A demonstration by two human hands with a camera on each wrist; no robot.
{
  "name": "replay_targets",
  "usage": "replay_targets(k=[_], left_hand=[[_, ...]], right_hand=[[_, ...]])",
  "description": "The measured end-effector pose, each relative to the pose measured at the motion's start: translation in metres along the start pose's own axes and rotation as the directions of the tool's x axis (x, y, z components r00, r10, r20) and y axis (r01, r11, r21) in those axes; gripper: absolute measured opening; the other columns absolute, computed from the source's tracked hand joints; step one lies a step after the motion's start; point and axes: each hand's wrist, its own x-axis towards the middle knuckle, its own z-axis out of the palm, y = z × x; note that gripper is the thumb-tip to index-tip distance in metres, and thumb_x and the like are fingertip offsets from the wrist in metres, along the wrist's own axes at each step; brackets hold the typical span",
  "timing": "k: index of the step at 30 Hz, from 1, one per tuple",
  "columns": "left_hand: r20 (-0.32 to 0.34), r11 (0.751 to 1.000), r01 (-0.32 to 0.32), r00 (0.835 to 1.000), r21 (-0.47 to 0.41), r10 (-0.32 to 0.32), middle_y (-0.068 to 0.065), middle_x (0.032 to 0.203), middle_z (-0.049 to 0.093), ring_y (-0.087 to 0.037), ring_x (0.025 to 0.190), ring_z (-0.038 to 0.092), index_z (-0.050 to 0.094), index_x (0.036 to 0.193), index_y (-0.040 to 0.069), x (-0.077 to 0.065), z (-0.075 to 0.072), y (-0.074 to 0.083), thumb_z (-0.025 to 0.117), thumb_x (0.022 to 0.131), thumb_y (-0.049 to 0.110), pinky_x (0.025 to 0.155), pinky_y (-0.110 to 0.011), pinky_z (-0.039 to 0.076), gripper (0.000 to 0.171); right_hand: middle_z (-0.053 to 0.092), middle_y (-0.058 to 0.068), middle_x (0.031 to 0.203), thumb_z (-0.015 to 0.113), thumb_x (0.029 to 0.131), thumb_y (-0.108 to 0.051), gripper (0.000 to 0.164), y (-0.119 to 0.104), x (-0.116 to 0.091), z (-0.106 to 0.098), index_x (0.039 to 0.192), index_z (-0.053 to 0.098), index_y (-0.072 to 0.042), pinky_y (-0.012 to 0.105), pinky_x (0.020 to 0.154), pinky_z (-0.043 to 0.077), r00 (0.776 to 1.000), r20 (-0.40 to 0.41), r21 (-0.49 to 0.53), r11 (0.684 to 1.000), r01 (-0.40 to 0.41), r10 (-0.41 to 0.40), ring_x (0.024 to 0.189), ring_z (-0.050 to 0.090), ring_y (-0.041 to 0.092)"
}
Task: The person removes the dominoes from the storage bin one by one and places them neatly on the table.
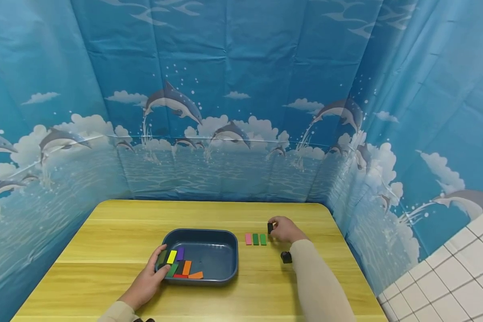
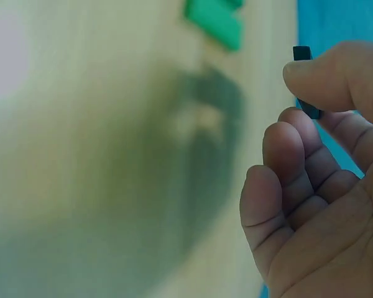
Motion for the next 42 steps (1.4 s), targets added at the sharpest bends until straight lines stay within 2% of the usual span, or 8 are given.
replay_targets(k=[3, 9, 19, 23, 27, 31, 35, 42], left_hand=[[0.005, 1.000, -0.001, 1.000, 0.003, 0.001, -0.023, 0.173, 0.025, -0.057, 0.150, 0.037, 0.024, 0.165, 0.037, 0.000, -0.002, 0.001, 0.055, 0.109, 0.040, 0.114, -0.078, 0.033, 0.064], [0.009, 1.000, -0.006, 1.000, 0.015, 0.006, -0.020, 0.175, 0.019, -0.058, 0.153, 0.029, 0.021, 0.166, 0.036, 0.001, -0.006, 0.003, 0.054, 0.110, 0.040, 0.114, -0.079, 0.030, 0.065], [0.005, 1.000, -0.009, 1.000, 0.022, 0.009, -0.022, 0.174, 0.023, -0.056, 0.153, 0.031, 0.022, 0.166, 0.032, -0.002, -0.008, 0.009, 0.053, 0.110, 0.038, 0.116, -0.077, 0.031, 0.064], [0.011, 0.999, -0.008, 1.000, 0.032, 0.008, -0.021, 0.175, 0.020, -0.056, 0.154, 0.029, 0.021, 0.166, 0.032, -0.004, -0.008, 0.009, 0.053, 0.110, 0.038, 0.116, -0.077, 0.031, 0.064], [0.016, 0.999, -0.006, 1.000, 0.032, 0.005, -0.021, 0.175, 0.018, -0.056, 0.155, 0.026, 0.020, 0.166, 0.032, -0.004, -0.006, 0.008, 0.053, 0.110, 0.038, 0.117, -0.077, 0.030, 0.065], [0.016, 0.999, -0.004, 1.000, 0.034, 0.003, -0.021, 0.175, 0.018, -0.056, 0.154, 0.027, 0.020, 0.166, 0.033, -0.004, -0.005, 0.008, 0.053, 0.110, 0.039, 0.116, -0.078, 0.030, 0.065], [0.020, 0.999, -0.005, 1.000, 0.039, 0.004, -0.020, 0.175, 0.019, -0.057, 0.154, 0.028, 0.020, 0.166, 0.033, -0.004, -0.004, 0.008, 0.053, 0.110, 0.039, 0.116, -0.078, 0.031, 0.065], [0.023, 0.999, -0.002, 1.000, 0.039, 0.001, -0.021, 0.175, 0.019, -0.056, 0.154, 0.028, 0.021, 0.165, 0.034, -0.005, -0.003, 0.007, 0.053, 0.110, 0.040, 0.116, -0.078, 0.031, 0.064]], right_hand=[[0.061, 0.015, 0.117, 0.063, 0.094, 0.002, 0.053, 0.016, -0.002, 0.001, 0.147, 0.056, 0.000, 0.033, 0.061, 0.038, 0.999, 0.004, 0.005, 0.999, -0.041, 0.041, 0.067, 0.042, 0.017], [0.060, 0.010, 0.099, 0.063, 0.094, 0.000, 0.052, 0.028, -0.001, 0.009, 0.145, 0.058, -0.003, 0.032, 0.059, 0.036, 0.998, 0.023, -0.011, 0.998, -0.065, 0.065, 0.061, 0.038, 0.016], [0.061, 0.011, 0.111, 0.069, 0.091, -0.002, 0.052, 0.026, 0.001, 0.017, 0.143, 0.063, -0.008, 0.037, 0.069, 0.040, 1.000, -0.003, -0.053, 0.998, -0.030, 0.030, 0.083, 0.050, 0.023], [0.059, 0.010, 0.109, 0.069, 0.088, 0.000, 0.060, 0.028, -0.002, 0.017, 0.147, 0.060, -0.009, 0.036, 0.068, 0.039, 1.000, 0.008, -0.028, 1.000, -0.011, 0.012, 0.084, 0.048, 0.023], [0.055, 0.010, 0.102, 0.072, 0.087, 0.000, 0.068, 0.033, -0.004, 0.018, 0.153, 0.052, -0.003, 0.034, 0.066, 0.038, 1.000, 0.012, 0.038, 0.999, 0.008, -0.009, 0.077, 0.044, 0.021], [0.053, 0.008, 0.095, 0.076, 0.089, -0.005, 0.061, 0.037, -0.005, 0.019, 0.147, 0.056, 0.000, 0.033, 0.068, 0.039, 1.000, -0.014, 0.032, 0.999, 0.010, -0.009, 0.077, 0.045, 0.020], [0.055, 0.008, 0.096, 0.076, 0.092, -0.009, 0.052, 0.038, -0.006, 0.021, 0.141, 0.061, -0.001, 0.035, 0.070, 0.041, 0.999, -0.035, 0.007, 1.000, -0.010, 0.010, 0.080, 0.049, 0.022], [0.056, 0.008, 0.100, 0.078, 0.092, -0.011, 0.052, 0.040, -0.008, 0.025, 0.142, 0.063, -0.005, 0.038, 0.077, 0.043, 0.998, -0.055, 0.011, 0.999, -0.040, 0.041, 0.088, 0.050, 0.024]])
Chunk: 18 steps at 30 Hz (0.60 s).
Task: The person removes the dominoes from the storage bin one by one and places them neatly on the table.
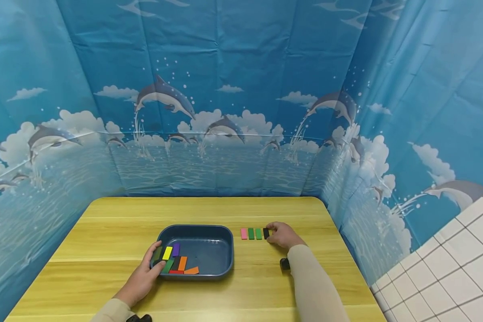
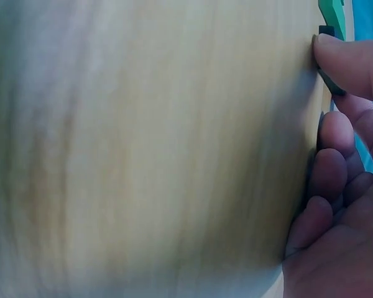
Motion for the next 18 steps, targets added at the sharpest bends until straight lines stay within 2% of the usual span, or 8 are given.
replay_targets(k=[8, 18], left_hand=[[-0.003, 1.000, -0.004, 1.000, -0.005, 0.004, -0.020, 0.175, 0.019, -0.056, 0.154, 0.028, 0.021, 0.166, 0.033, 0.0016, 0.0005, -0.0004, 0.054, 0.110, 0.038, 0.115, -0.077, 0.031, 0.065], [-0.008, 1.000, 0.008, 1.000, -0.024, -0.008, -0.021, 0.174, 0.021, -0.057, 0.153, 0.030, 0.022, 0.166, 0.033, 0.0028, 0.0017, -0.0016, 0.054, 0.110, 0.037, 0.115, -0.079, 0.030, 0.065]], right_hand=[[0.056, 0.008, 0.101, 0.077, 0.093, -0.011, 0.051, -0.0027, -0.0003, 0.0017, 0.142, 0.063, -0.005, 0.038, 0.079, 0.042, 1.000, -0.008, 0.015, 1.000, -0.010, 0.010, 0.089, 0.050, 0.023], [0.053, 0.008, 0.095, 0.078, 0.092, -0.011, 0.052, -0.0049, -0.0044, 0.0028, 0.142, 0.062, -0.005, 0.038, 0.075, 0.040, 1.000, -0.013, 0.027, 1.000, -0.015, 0.015, 0.085, 0.049, 0.023]])
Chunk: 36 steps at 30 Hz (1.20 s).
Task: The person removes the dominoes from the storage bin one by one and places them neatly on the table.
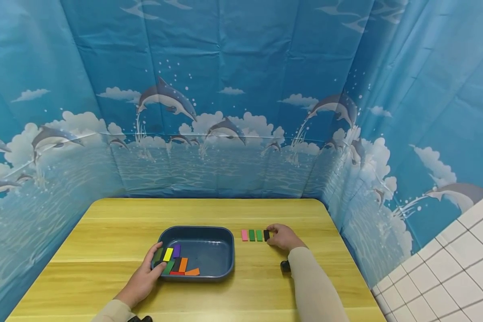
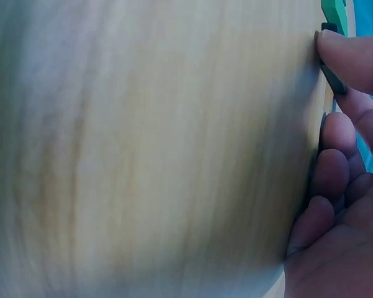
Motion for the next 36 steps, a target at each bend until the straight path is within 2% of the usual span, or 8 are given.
replay_targets(k=[5, 11, 14, 17, 21, 25, 32, 36], left_hand=[[0.003, 1.000, 0.007, 1.000, -0.011, -0.006, -0.021, 0.174, 0.021, -0.056, 0.154, 0.029, 0.022, 0.166, 0.034, 0.000, 0.001, 0.000, 0.054, 0.110, 0.036, 0.116, -0.079, 0.029, 0.065], [-0.003, 1.000, 0.009, 1.000, -0.016, -0.009, -0.023, 0.174, 0.022, -0.058, 0.152, 0.032, 0.024, 0.165, 0.035, -0.004, 0.001, -0.002, 0.056, 0.109, 0.038, 0.114, -0.079, 0.031, 0.064], [0.000, 1.000, 0.012, 1.000, -0.024, -0.012, -0.022, 0.174, 0.021, -0.058, 0.152, 0.031, 0.025, 0.164, 0.036, -0.005, 0.002, -0.002, 0.056, 0.109, 0.039, 0.113, -0.080, 0.031, 0.064], [0.001, 1.000, 0.009, 1.000, -0.025, -0.009, -0.020, 0.175, 0.021, -0.058, 0.152, 0.030, 0.024, 0.165, 0.037, -0.005, 0.002, -0.002, 0.056, 0.109, 0.040, 0.113, -0.080, 0.031, 0.064], [-0.006, 1.000, -0.003, 1.000, -0.029, 0.003, -0.020, 0.174, 0.023, -0.057, 0.152, 0.032, 0.025, 0.165, 0.036, -0.002, 0.002, -0.003, 0.056, 0.109, 0.040, 0.113, -0.080, 0.031, 0.064], [-0.010, 0.999, -0.009, 1.000, -0.045, 0.008, -0.021, 0.172, 0.027, -0.055, 0.150, 0.038, 0.026, 0.164, 0.035, 0.000, 0.002, -0.004, 0.057, 0.109, 0.038, 0.114, -0.078, 0.033, 0.064], [-0.019, 0.999, -0.022, 1.000, -0.048, 0.021, -0.023, 0.169, 0.032, -0.052, 0.146, 0.044, 0.028, 0.163, 0.035, 0.000, 0.001, -0.003, 0.058, 0.108, 0.037, 0.113, -0.075, 0.036, 0.063], [-0.012, 0.998, -0.018, 1.000, -0.059, 0.018, -0.023, 0.167, 0.036, -0.049, 0.144, 0.048, 0.028, 0.163, 0.035, -0.002, 0.000, -0.002, 0.058, 0.108, 0.037, 0.113, -0.076, 0.036, 0.063]], right_hand=[[0.053, 0.008, 0.093, 0.078, 0.092, -0.011, 0.055, -0.001, -0.003, -0.001, 0.144, 0.060, -0.005, 0.036, 0.071, 0.040, 1.000, 0.005, 0.027, 1.000, -0.005, 0.005, 0.081, 0.048, 0.022], [0.062, 0.016, 0.120, 0.079, 0.093, -0.020, 0.063, 0.003, -0.002, -0.005, 0.149, 0.055, -0.005, 0.040, 0.080, 0.051, 0.999, 0.030, 0.056, 0.998, -0.020, 0.018, 0.096, 0.058, 0.027], [0.061, 0.020, 0.131, 0.076, 0.096, -0.025, 0.063, -0.008, -0.002, -0.006, 0.151, 0.052, -0.004, 0.045, 0.086, 0.055, 1.000, 0.006, 0.038, 0.999, -0.026, 0.025, 0.105, 0.063, 0.029], [0.063, 0.019, 0.119, 0.073, 0.098, -0.026, 0.061, -0.035, 0.000, -0.005, 0.151, 0.052, -0.003, 0.042, 0.077, 0.055, 1.000, -0.027, 0.032, 0.999, 0.007, -0.007, 0.092, 0.062, 0.026], [0.060, 0.010, 0.092, 0.073, 0.099, -0.024, 0.057, -0.085, 0.003, 0.006, 0.149, 0.054, -0.002, 0.035, 0.062, 0.045, 0.992, -0.027, 0.005, 0.993, 0.120, -0.120, 0.066, 0.050, 0.019], [0.059, 0.005, 0.089, 0.075, 0.098, -0.023, 0.051, -0.131, 0.002, 0.030, 0.143, 0.060, -0.006, 0.034, 0.058, 0.045, 0.975, 0.026, -0.054, 0.973, 0.223, -0.222, 0.059, 0.049, 0.017], [0.063, 0.002, 0.093, 0.078, 0.097, -0.023, 0.051, -0.188, -0.004, 0.083, 0.142, 0.063, -0.004, 0.033, 0.068, 0.048, 0.914, 0.186, -0.067, 0.924, 0.377, -0.359, 0.071, 0.053, 0.014], [0.063, -0.002, 0.093, 0.081, 0.094, -0.021, 0.050, -0.204, -0.006, 0.112, 0.140, 0.066, -0.009, 0.030, 0.073, 0.051, 0.891, 0.275, -0.075, 0.916, 0.395, -0.362, 0.078, 0.056, 0.014]])
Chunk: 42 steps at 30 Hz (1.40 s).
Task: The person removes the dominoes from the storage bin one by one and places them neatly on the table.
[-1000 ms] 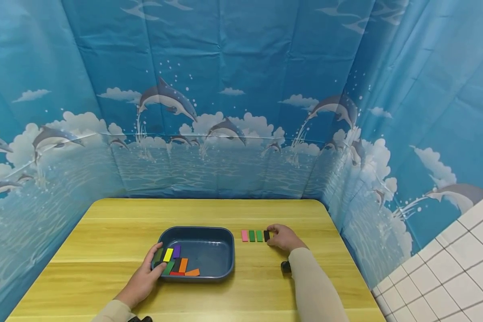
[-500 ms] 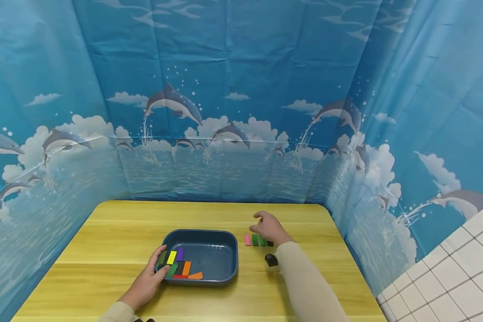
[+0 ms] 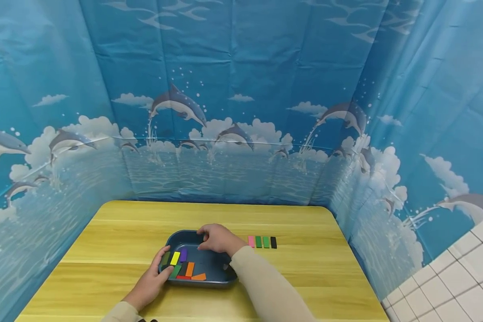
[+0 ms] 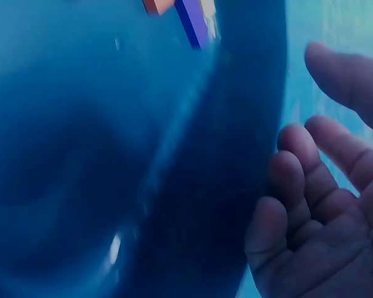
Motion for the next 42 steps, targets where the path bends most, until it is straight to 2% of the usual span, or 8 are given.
replay_targets(k=[5, 11, 15, 18, 23, 32, 37, 42], left_hand=[[0.002, 1.000, 0.000, 1.000, 0.000, 0.000, -0.024, 0.160, 0.045, -0.041, 0.133, 0.057, 0.028, 0.163, 0.033, 0.000, 0.002, 0.001, 0.058, 0.108, 0.036, 0.111, -0.073, 0.040, 0.062], [-0.004, 1.000, -0.004, 1.000, 0.027, 0.004, -0.025, 0.160, 0.045, -0.040, 0.129, 0.059, 0.030, 0.162, 0.032, -0.002, 0.003, 0.003, 0.058, 0.108, 0.036, 0.108, -0.072, 0.043, 0.061], [0.003, 1.000, 0.008, 1.000, 0.013, -0.008, -0.025, 0.153, 0.050, -0.034, 0.120, 0.061, 0.030, 0.162, 0.032, -0.002, 0.004, 0.003, 0.058, 0.108, 0.034, 0.104, -0.063, 0.049, 0.060], [0.010, 1.000, 0.016, 1.000, 0.004, -0.016, -0.025, 0.151, 0.051, -0.032, 0.117, 0.061, 0.030, 0.162, 0.033, -0.001, 0.004, 0.002, 0.058, 0.108, 0.035, 0.102, -0.058, 0.050, 0.061], [0.006, 1.000, 0.015, 1.000, 0.009, -0.015, -0.025, 0.152, 0.052, -0.033, 0.120, 0.061, 0.030, 0.162, 0.033, -0.001, 0.003, -0.001, 0.058, 0.108, 0.036, 0.103, -0.061, 0.049, 0.061], [-0.003, 1.000, 0.012, 1.000, 0.013, -0.012, -0.025, 0.150, 0.053, -0.034, 0.121, 0.061, 0.029, 0.163, 0.033, 0.001, 0.004, -0.003, 0.057, 0.108, 0.034, 0.105, -0.062, 0.048, 0.061], [-0.001, 1.000, 0.010, 1.000, 0.007, -0.010, -0.023, 0.147, 0.056, -0.032, 0.118, 0.062, 0.030, 0.162, 0.034, 0.001, 0.002, -0.004, 0.059, 0.108, 0.034, 0.104, -0.059, 0.049, 0.061], [0.005, 1.000, 0.017, 1.000, 0.009, -0.017, -0.024, 0.151, 0.053, -0.033, 0.121, 0.061, 0.029, 0.162, 0.034, 0.003, 0.002, -0.005, 0.057, 0.109, 0.035, 0.106, -0.061, 0.048, 0.061]], right_hand=[[0.062, -0.007, 0.092, 0.084, 0.091, -0.020, 0.051, -0.006, 0.010, 0.022, 0.138, 0.068, -0.015, 0.026, 0.070, 0.051, 0.995, 0.097, -0.059, 0.998, 0.010, -0.005, 0.077, 0.056, 0.011], [0.062, -0.004, 0.080, 0.088, 0.086, -0.018, 0.052, -0.002, 0.013, 0.037, 0.135, 0.070, -0.017, 0.024, 0.065, 0.047, 0.985, 0.167, -0.087, 0.996, -0.016, 0.030, 0.068, 0.054, 0.010], [0.060, -0.004, 0.080, 0.091, 0.082, -0.019, 0.050, 0.003, 0.015, 0.046, 0.128, 0.071, -0.018, 0.024, 0.067, 0.045, 0.981, 0.188, -0.085, 0.996, -0.036, 0.051, 0.069, 0.053, 0.010], [0.058, -0.005, 0.080, 0.093, 0.080, -0.021, 0.049, 0.007, 0.017, 0.052, 0.124, 0.071, -0.019, 0.024, 0.067, 0.045, 0.983, 0.179, -0.102, 0.994, -0.024, 0.042, 0.070, 0.052, 0.009], [0.057, -0.007, 0.077, 0.094, 0.079, -0.021, 0.044, 0.009, 0.019, 0.056, 0.117, 0.071, -0.020, 0.023, 0.065, 0.044, 0.987, 0.158, -0.115, 0.993, -0.009, 0.027, 0.068, 0.051, 0.008], [0.060, -0.005, 0.073, 0.091, 0.082, -0.018, 0.037, 0.014, 0.021, 0.056, 0.113, 0.071, -0.018, 0.023, 0.060, 0.043, 0.990, 0.138, -0.025, 0.999, -0.028, 0.031, 0.063, 0.052, 0.009], [0.059, -0.006, 0.080, 0.096, 0.076, -0.029, 0.046, 0.014, 0.023, 0.059, 0.109, 0.065, -0.020, 0.023, 0.064, 0.046, 0.992, 0.124, -0.123, 0.992, -0.025, 0.040, 0.068, 0.052, 0.008], [0.057, -0.007, 0.078, 0.095, 0.077, -0.027, 0.039, 0.014, 0.023, 0.058, 0.101, 0.064, -0.020, 0.023, 0.064, 0.046, 0.993, 0.114, -0.173, 0.985, -0.013, 0.033, 0.067, 0.051, 0.007]])
